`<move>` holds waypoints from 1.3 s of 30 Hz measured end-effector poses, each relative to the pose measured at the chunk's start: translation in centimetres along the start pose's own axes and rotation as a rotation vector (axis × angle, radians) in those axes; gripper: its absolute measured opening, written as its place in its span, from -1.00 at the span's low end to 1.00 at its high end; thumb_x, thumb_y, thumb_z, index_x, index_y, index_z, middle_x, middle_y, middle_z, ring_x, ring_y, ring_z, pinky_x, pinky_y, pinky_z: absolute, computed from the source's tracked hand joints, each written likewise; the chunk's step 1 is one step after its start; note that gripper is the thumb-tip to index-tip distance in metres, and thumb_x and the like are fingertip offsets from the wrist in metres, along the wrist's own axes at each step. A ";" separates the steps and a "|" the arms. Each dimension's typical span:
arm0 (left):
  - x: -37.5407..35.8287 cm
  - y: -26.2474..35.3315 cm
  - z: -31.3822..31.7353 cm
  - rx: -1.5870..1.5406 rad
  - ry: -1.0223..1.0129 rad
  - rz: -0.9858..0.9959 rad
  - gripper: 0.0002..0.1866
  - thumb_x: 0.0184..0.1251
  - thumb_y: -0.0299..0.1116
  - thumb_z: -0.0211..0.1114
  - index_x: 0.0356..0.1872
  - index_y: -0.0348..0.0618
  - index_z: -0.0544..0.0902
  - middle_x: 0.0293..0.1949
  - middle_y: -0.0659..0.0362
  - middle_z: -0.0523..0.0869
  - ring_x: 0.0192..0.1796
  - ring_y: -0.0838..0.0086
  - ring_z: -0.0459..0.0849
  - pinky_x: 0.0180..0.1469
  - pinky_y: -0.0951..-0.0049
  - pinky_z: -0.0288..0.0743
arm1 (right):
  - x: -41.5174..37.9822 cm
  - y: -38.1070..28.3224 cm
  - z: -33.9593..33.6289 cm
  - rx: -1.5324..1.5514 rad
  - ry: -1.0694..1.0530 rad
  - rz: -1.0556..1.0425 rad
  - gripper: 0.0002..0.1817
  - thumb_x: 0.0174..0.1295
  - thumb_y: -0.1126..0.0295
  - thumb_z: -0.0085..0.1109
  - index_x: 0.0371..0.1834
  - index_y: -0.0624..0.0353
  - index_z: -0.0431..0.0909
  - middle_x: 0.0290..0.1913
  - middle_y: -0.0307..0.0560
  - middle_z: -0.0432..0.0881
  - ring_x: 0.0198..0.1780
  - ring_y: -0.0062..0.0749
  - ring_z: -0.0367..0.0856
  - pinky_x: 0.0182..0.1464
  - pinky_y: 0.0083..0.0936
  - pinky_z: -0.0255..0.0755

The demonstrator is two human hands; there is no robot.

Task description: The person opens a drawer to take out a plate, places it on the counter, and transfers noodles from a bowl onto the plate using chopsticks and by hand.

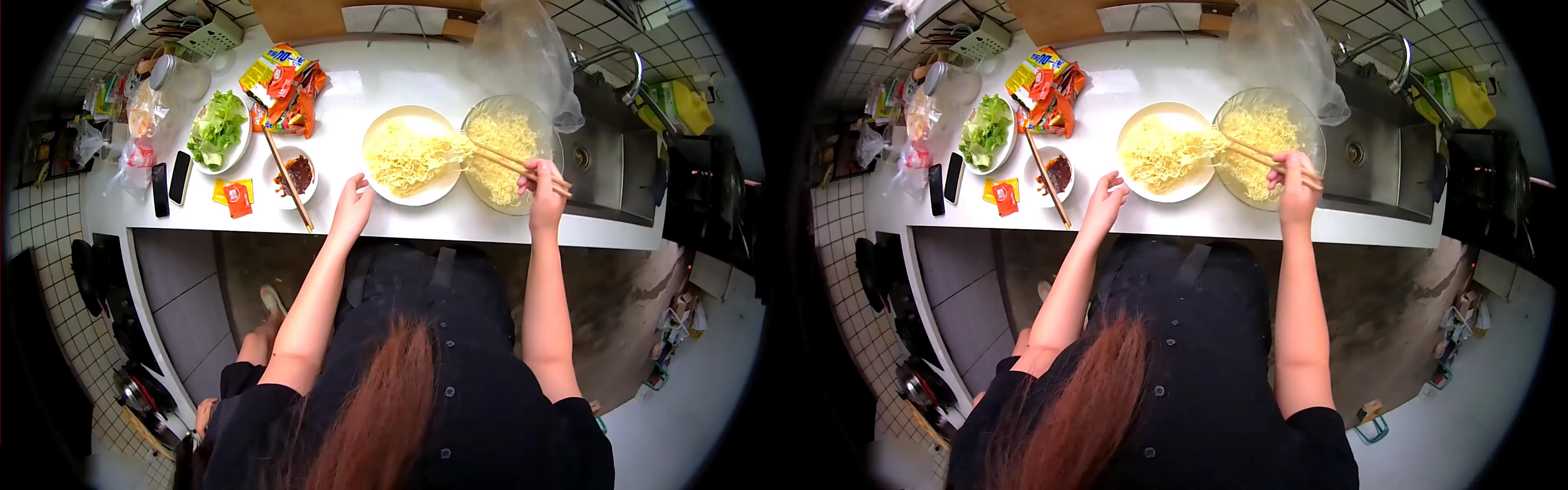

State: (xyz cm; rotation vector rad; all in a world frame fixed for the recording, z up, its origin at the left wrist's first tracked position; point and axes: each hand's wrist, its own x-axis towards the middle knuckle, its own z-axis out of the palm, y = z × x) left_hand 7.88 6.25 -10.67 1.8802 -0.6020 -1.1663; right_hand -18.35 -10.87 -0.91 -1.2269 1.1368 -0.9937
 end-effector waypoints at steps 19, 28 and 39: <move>-0.6 0.8 -1.3 -0.082 -0.054 -0.016 -0.45 0.19 -0.44 0.04 0.23 -0.35 0.19 0.10 -0.05 0.43 -0.02 0.39 0.54 0.00 0.46 0.43 | -3.8 1.1 5.6 0.356 0.075 0.129 -0.76 0.32 0.38 -0.16 -0.34 0.34 0.45 -0.46 -0.03 0.51 -0.46 -0.43 0.54 -0.44 -0.54 0.49; -0.6 1.0 -1.8 0.011 -0.052 -0.001 -0.43 0.20 -0.42 0.01 0.25 -0.37 0.14 0.12 -0.07 0.40 0.01 0.37 0.55 0.00 0.45 0.45 | -7.0 -0.1 11.0 -0.338 -0.295 -0.387 -0.93 0.17 0.58 -0.03 -0.38 0.29 0.47 -0.42 -0.01 0.48 -0.39 -0.30 0.53 -0.32 -0.49 0.40; 0.1 -0.4 -1.9 0.095 -0.032 0.035 -0.41 0.19 -0.42 0.05 0.26 -0.34 0.14 0.12 -0.06 0.41 0.00 0.38 0.54 -0.01 0.46 0.45 | -6.6 -5.3 4.5 -0.197 -0.040 -0.211 -0.75 0.32 0.39 -0.18 -0.38 0.28 0.48 -0.42 -0.20 0.39 -0.58 -0.67 0.28 -0.48 -0.67 0.19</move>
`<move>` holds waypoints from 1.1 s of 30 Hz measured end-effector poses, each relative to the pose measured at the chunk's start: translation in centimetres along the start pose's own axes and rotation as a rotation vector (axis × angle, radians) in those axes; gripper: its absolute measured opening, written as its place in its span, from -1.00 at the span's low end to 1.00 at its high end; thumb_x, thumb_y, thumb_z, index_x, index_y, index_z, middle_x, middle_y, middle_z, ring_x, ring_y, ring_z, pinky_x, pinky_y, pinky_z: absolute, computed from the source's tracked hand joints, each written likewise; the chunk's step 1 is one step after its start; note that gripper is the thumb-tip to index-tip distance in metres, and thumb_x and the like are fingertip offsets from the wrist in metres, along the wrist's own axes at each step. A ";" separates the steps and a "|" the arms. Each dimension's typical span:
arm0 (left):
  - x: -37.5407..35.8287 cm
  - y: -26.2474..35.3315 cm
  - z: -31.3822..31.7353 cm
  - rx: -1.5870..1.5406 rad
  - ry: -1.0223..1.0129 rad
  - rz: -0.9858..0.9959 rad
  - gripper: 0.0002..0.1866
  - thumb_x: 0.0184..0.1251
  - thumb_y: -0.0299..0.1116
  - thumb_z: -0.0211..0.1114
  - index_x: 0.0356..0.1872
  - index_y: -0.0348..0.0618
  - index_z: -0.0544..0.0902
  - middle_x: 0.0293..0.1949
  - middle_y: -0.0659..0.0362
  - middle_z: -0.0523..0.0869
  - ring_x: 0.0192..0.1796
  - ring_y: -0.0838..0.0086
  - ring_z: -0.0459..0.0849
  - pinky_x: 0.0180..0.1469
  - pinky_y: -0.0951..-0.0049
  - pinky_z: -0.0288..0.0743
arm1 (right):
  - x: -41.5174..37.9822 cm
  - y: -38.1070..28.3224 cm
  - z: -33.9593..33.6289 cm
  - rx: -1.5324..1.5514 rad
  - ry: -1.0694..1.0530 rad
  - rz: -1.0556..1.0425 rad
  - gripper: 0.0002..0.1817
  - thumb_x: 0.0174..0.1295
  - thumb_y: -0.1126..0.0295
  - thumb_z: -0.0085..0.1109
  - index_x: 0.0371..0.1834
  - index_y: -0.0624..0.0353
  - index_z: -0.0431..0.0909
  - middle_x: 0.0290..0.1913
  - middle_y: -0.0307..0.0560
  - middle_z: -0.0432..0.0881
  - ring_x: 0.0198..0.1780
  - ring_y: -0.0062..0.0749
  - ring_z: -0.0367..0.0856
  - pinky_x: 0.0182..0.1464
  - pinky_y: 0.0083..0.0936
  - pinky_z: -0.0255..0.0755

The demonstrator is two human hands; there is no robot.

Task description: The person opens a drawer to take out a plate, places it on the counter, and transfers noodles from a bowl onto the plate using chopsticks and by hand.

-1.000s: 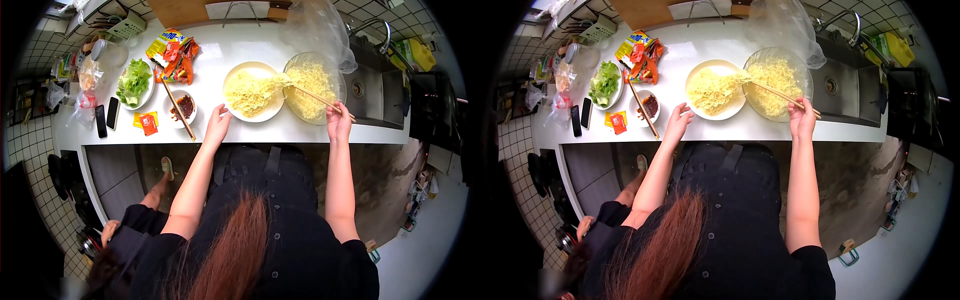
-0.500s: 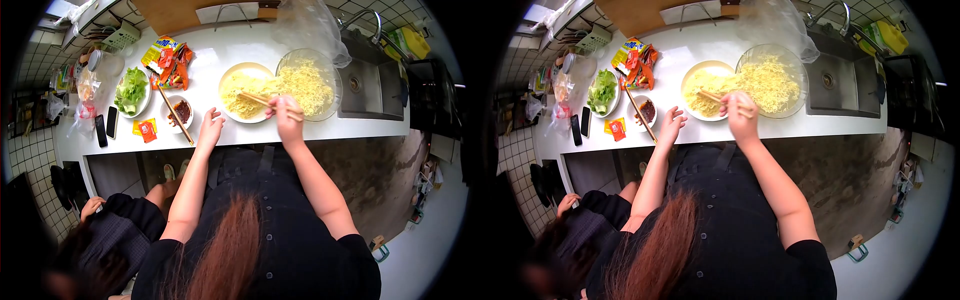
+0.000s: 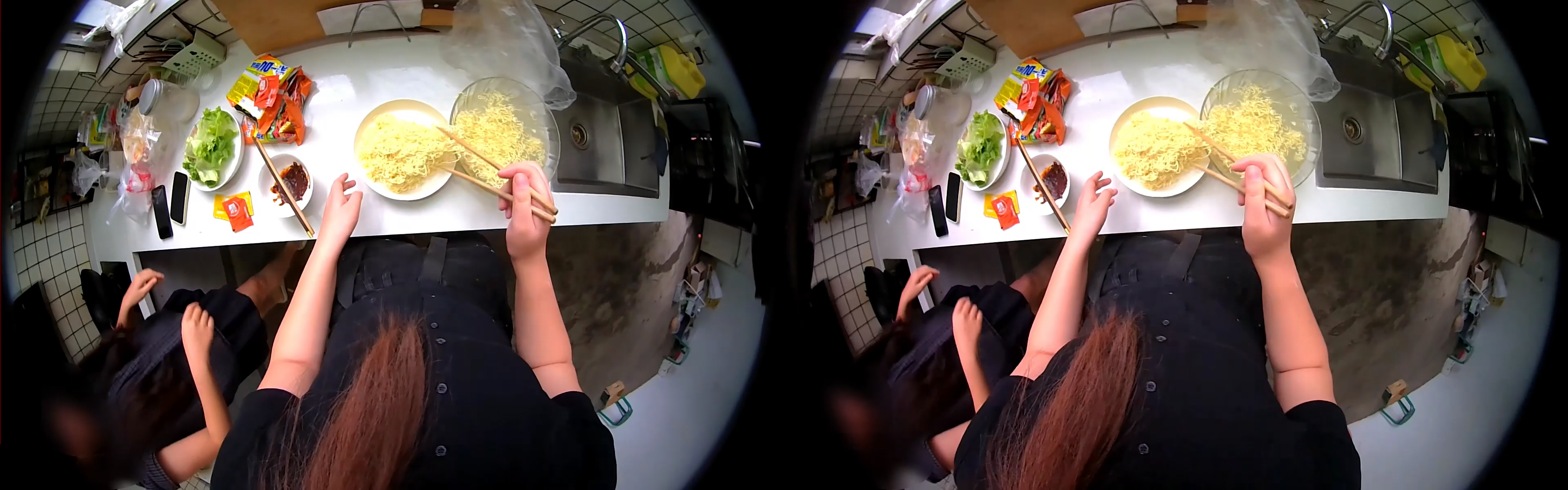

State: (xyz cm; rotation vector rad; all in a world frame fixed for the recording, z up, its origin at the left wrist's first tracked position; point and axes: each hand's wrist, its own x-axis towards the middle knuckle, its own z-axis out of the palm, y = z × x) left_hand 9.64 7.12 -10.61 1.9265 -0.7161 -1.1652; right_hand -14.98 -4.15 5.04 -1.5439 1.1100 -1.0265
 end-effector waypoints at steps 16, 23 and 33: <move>0.4 0.8 -0.1 0.016 -0.039 -0.005 -0.40 0.19 -0.42 0.03 0.27 -0.37 0.12 0.12 -0.07 0.41 0.00 0.37 0.54 0.00 0.47 0.45 | -0.1 4.4 6.6 -0.218 -0.136 -0.321 -0.88 0.19 0.61 -0.08 -0.44 0.33 0.47 -0.44 -0.06 0.45 -0.50 -0.46 0.49 -0.43 -0.58 0.40; -0.3 1.7 0.1 -0.162 -0.051 -0.090 -0.38 0.19 -0.39 0.10 0.26 -0.35 0.13 0.11 -0.03 0.44 -0.03 0.37 0.53 -0.02 0.48 0.42 | -0.7 3.2 11.2 -0.307 -0.324 -0.412 -0.92 0.10 0.58 0.03 -0.34 0.29 0.41 -0.34 0.05 0.44 -0.35 -0.09 0.47 -0.29 -0.35 0.40; 0.1 1.7 -0.4 -0.101 -0.104 -0.094 -0.36 0.18 -0.40 0.04 0.29 -0.37 0.07 0.12 -0.06 0.41 0.00 0.39 0.54 0.00 0.47 0.44 | 0.5 -3.3 4.5 -0.221 -0.112 -0.206 -0.94 0.14 0.56 -0.03 -0.39 0.25 0.47 -0.38 0.01 0.45 -0.43 -0.21 0.49 -0.38 -0.44 0.38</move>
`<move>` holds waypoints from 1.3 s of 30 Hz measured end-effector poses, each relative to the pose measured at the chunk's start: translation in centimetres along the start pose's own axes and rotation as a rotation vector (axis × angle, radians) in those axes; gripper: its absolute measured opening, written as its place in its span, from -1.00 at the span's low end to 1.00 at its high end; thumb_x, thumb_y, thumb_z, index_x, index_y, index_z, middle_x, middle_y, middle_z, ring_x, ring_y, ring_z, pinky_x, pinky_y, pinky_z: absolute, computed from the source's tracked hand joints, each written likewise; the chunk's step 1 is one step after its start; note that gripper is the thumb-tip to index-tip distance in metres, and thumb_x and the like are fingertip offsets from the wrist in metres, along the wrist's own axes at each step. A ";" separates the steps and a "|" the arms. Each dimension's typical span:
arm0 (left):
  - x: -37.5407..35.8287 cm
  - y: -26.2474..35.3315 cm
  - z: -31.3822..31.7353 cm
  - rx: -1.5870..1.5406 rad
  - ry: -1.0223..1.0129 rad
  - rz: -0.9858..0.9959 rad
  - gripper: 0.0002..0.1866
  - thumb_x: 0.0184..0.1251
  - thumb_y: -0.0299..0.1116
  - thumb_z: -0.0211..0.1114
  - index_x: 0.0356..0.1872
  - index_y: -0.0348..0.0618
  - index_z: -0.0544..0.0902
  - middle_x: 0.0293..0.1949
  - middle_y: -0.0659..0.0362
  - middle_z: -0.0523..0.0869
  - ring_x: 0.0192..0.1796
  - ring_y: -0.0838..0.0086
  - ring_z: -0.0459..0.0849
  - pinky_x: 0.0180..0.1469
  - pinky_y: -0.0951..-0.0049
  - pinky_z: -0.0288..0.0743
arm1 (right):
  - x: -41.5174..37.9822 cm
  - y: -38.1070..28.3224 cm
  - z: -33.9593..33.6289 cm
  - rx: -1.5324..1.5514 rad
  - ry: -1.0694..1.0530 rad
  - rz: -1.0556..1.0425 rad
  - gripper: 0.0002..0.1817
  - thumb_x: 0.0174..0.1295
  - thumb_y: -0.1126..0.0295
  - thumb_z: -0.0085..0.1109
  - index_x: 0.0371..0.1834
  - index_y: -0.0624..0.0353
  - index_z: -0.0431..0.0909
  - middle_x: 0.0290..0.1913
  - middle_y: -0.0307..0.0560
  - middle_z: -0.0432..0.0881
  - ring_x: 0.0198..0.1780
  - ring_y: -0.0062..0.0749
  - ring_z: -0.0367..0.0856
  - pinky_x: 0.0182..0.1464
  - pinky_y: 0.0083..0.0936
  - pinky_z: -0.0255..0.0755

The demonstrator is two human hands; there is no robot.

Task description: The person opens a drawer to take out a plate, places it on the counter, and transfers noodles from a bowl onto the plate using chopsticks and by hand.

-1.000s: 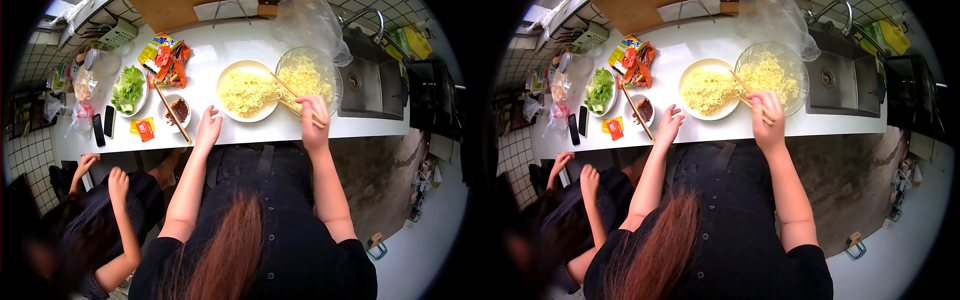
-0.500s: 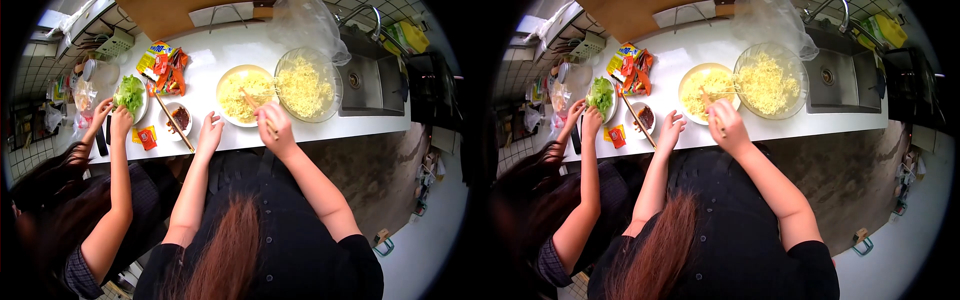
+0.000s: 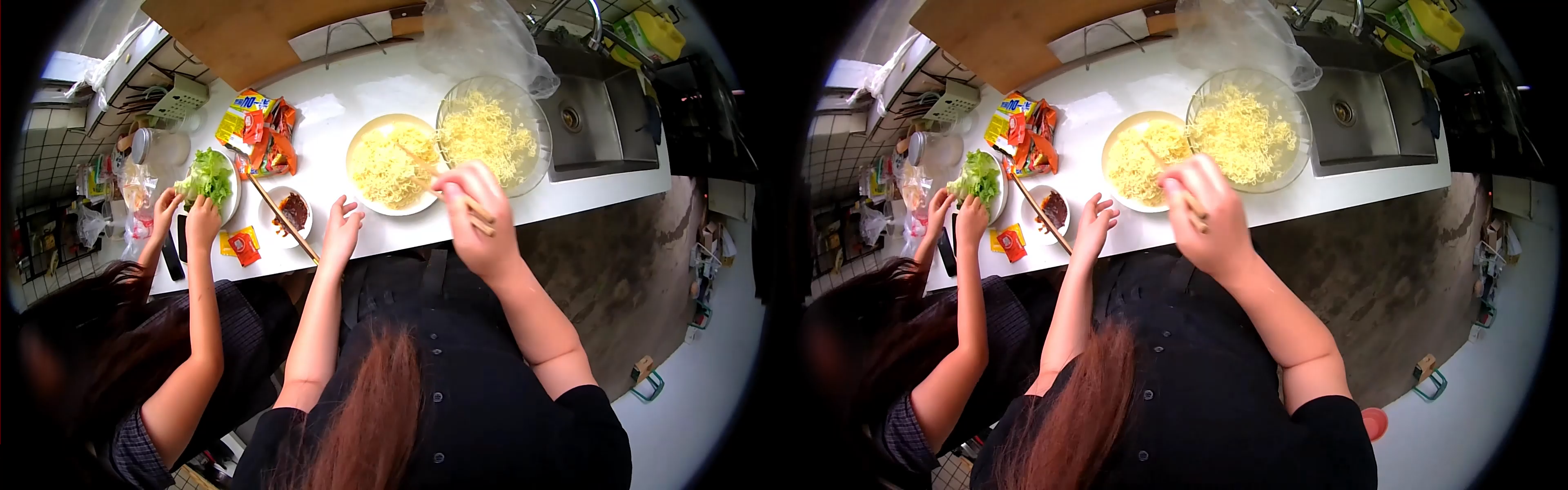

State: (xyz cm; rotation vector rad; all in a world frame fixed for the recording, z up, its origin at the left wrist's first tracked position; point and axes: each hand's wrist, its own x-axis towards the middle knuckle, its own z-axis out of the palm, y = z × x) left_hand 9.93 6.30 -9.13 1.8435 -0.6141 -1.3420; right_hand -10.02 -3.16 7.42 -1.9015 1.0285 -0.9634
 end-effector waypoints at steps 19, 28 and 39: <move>-0.8 0.5 0.0 -0.009 0.029 -0.021 -0.39 0.21 -0.43 -0.04 0.29 -0.38 0.05 0.14 -0.10 0.37 0.00 0.38 0.54 0.04 0.44 0.43 | -0.5 5.8 4.8 -0.175 0.024 -0.243 -0.93 0.06 0.60 0.03 -0.37 0.29 0.42 -0.38 0.03 0.42 -0.38 -0.11 0.46 -0.34 -0.37 0.38; 0.0 0.1 -0.1 -0.004 -0.008 0.058 -0.37 0.21 -0.38 0.02 0.28 -0.43 0.05 0.13 -0.10 0.39 0.00 0.34 0.52 0.00 0.45 0.45 | -0.5 3.0 8.3 -0.088 -0.223 -0.137 -0.90 0.04 0.53 0.07 -0.40 0.27 0.37 -0.38 0.02 0.33 -0.38 -0.12 0.46 -0.31 -0.35 0.40; 0.2 0.6 0.6 -0.030 0.007 -0.027 -0.38 0.23 -0.42 -0.02 0.31 -0.37 0.01 0.14 -0.09 0.35 -0.01 0.37 0.54 0.05 0.41 0.44 | 0.3 5.4 -9.5 0.304 0.292 0.420 -0.73 0.35 0.29 -0.20 -0.30 0.23 0.47 -0.62 -0.30 0.36 -0.64 -0.73 0.31 -0.64 -0.79 0.15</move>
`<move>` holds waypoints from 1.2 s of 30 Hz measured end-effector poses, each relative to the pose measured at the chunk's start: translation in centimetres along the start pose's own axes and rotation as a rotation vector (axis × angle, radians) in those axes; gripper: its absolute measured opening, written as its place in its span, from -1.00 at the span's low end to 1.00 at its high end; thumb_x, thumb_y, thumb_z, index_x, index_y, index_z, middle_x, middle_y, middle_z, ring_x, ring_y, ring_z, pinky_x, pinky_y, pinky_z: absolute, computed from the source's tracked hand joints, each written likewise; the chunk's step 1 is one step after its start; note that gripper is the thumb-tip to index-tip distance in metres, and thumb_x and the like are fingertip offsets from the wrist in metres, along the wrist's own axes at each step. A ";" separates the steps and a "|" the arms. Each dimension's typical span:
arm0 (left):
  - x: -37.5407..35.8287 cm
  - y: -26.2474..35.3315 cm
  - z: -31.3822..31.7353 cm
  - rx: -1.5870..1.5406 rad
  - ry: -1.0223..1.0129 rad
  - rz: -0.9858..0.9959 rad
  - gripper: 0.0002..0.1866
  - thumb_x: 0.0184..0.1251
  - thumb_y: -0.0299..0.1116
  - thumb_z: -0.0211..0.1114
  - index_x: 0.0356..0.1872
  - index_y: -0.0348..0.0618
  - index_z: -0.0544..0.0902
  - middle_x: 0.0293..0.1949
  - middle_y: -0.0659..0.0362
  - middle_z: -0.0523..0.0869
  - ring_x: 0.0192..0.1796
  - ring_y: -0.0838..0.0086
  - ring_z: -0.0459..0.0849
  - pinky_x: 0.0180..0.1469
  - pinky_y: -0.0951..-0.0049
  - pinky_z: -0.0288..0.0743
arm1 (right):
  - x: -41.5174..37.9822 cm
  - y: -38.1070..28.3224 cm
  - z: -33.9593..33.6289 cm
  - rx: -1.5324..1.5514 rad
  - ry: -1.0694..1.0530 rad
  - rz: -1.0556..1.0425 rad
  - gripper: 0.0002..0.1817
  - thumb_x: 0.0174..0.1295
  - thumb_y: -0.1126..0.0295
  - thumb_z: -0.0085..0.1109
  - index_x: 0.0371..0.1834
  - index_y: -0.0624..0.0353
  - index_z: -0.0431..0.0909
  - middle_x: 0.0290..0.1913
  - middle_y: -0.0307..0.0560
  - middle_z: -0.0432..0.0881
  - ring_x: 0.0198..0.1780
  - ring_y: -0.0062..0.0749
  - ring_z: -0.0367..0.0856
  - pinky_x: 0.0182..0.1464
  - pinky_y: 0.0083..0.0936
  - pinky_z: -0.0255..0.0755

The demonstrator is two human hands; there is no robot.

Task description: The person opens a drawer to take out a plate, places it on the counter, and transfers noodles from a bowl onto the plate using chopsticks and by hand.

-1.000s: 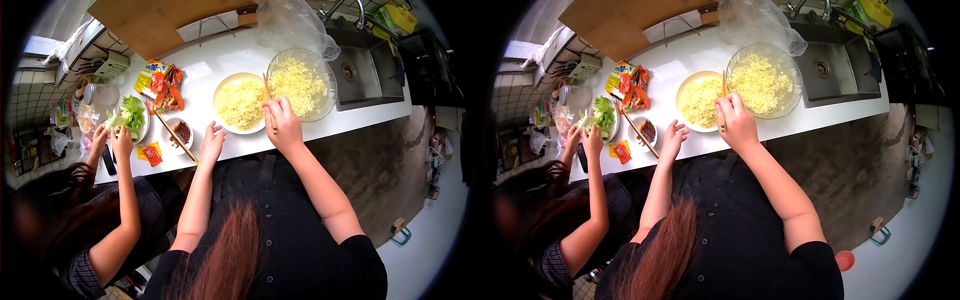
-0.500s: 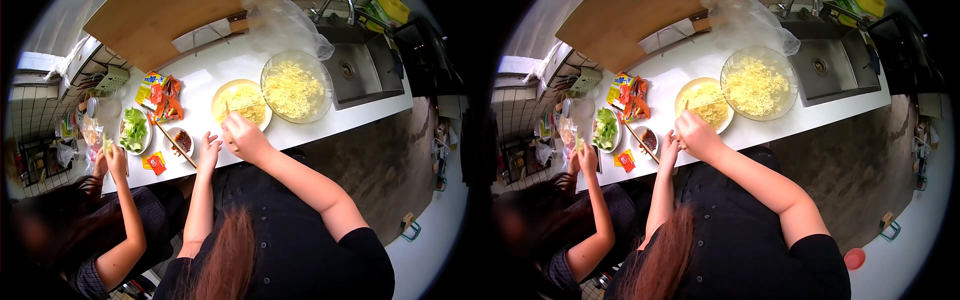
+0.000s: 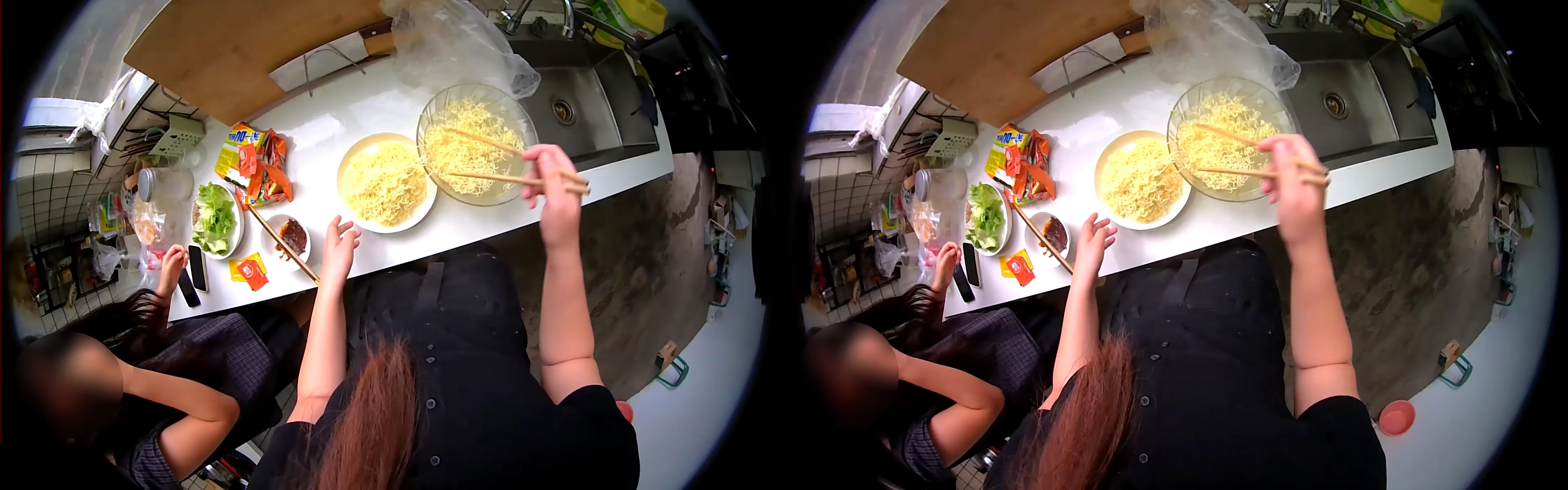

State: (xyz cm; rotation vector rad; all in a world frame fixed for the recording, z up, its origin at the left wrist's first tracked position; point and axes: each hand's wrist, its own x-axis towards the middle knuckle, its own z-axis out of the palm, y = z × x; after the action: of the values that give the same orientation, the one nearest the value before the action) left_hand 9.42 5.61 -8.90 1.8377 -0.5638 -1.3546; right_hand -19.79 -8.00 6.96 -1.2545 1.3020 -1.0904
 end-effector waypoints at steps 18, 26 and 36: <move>0.5 0.6 0.3 0.051 -0.007 -0.012 -0.36 0.20 -0.41 -0.01 0.30 -0.39 0.02 0.12 -0.09 0.38 -0.02 0.37 0.54 0.03 0.42 0.45 | 3.7 13.2 -1.2 0.504 0.186 0.295 -0.75 0.28 0.35 -0.11 -0.37 0.35 0.45 -0.50 -0.09 0.45 -0.59 -0.51 0.46 -0.61 -0.65 0.31; 0.2 0.5 0.1 0.037 -0.022 0.005 -0.39 0.24 -0.43 -0.04 0.30 -0.38 0.01 0.13 -0.10 0.37 0.00 0.35 0.54 0.03 0.40 0.46 | 2.0 13.7 -1.5 0.725 0.296 0.446 -0.81 0.23 0.40 -0.07 -0.36 0.32 0.44 -0.48 -0.05 0.48 -0.50 -0.39 0.52 -0.46 -0.58 0.45; 0.1 0.1 0.0 -0.004 -0.024 0.003 -0.38 0.23 -0.43 -0.04 0.31 -0.38 0.01 0.14 -0.10 0.36 0.00 0.35 0.54 0.03 0.41 0.46 | 1.7 12.4 -3.7 0.909 0.343 0.430 -0.86 0.19 0.46 -0.03 -0.37 0.36 0.41 -0.41 0.00 0.46 -0.43 -0.35 0.51 -0.37 -0.57 0.52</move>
State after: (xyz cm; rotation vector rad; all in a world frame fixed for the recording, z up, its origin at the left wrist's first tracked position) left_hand 9.42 5.53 -8.90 1.8185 -0.5760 -1.3764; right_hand -24.78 -9.03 -5.01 -0.1107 1.0305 -1.3699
